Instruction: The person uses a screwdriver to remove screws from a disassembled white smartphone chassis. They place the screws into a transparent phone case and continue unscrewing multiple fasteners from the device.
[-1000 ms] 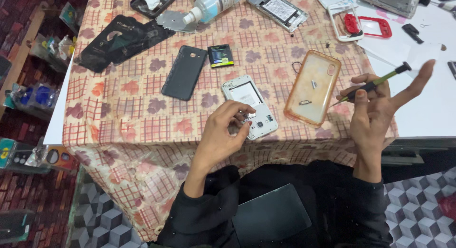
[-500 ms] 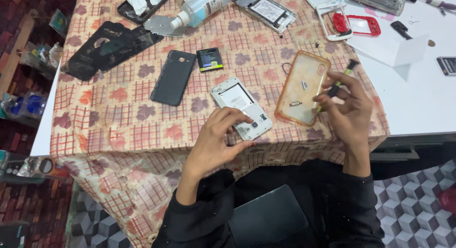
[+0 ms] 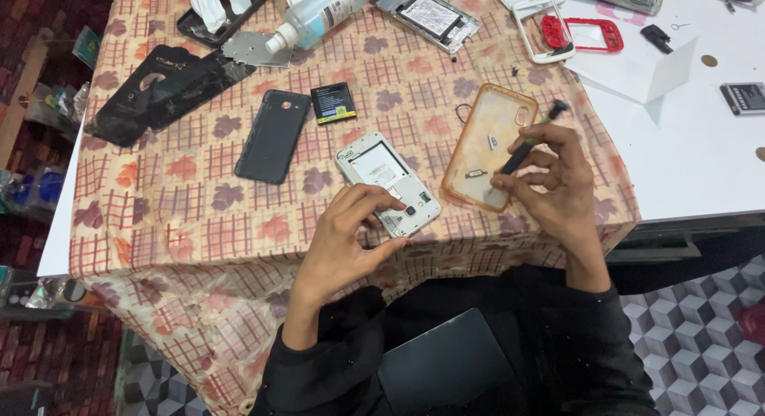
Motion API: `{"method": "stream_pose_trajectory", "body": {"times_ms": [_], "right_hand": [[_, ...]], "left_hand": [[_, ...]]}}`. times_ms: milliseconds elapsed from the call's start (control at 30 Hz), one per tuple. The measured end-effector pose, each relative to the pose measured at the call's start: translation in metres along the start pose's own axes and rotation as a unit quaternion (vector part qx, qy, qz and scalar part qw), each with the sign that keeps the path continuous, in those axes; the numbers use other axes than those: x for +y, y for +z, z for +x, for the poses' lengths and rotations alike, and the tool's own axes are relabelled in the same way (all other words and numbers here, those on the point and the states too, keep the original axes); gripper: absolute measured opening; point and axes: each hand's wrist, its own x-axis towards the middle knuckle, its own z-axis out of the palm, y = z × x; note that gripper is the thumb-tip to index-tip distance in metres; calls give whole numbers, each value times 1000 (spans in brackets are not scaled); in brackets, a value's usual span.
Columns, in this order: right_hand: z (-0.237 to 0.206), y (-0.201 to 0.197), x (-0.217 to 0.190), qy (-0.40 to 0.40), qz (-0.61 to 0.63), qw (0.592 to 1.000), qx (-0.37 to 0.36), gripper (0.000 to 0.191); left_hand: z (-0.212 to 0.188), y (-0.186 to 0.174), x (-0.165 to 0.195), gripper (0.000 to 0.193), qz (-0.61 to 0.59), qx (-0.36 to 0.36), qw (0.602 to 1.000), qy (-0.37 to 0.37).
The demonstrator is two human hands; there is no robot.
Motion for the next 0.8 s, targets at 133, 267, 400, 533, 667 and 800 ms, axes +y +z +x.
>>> {"method": "stream_pose_trajectory", "body": {"times_ms": [133, 267, 400, 533, 667, 800], "right_hand": [[3, 15, -9, -46, -25, 999, 15, 45], [5, 26, -23, -38, -38, 998, -22, 36], [10, 31, -29, -16, -31, 998, -56, 32], [12, 38, -26, 7, -6, 998, -66, 33], [11, 43, -21, 19, 21, 998, -52, 34], [10, 42, -17, 14, 55, 998, -23, 37]], "left_hand": [[0, -1, 0, 43, -5, -6, 1000, -8], [-2, -4, 0, 41, -12, -4, 1000, 3], [-5, -7, 0, 41, -16, -2, 1000, 1], [-6, -8, -2, 40, -11, 1, 1000, 14], [-7, -11, -2, 39, -18, 2, 1000, 15], [-9, -12, -3, 39, -23, 2, 1000, 17]]}}
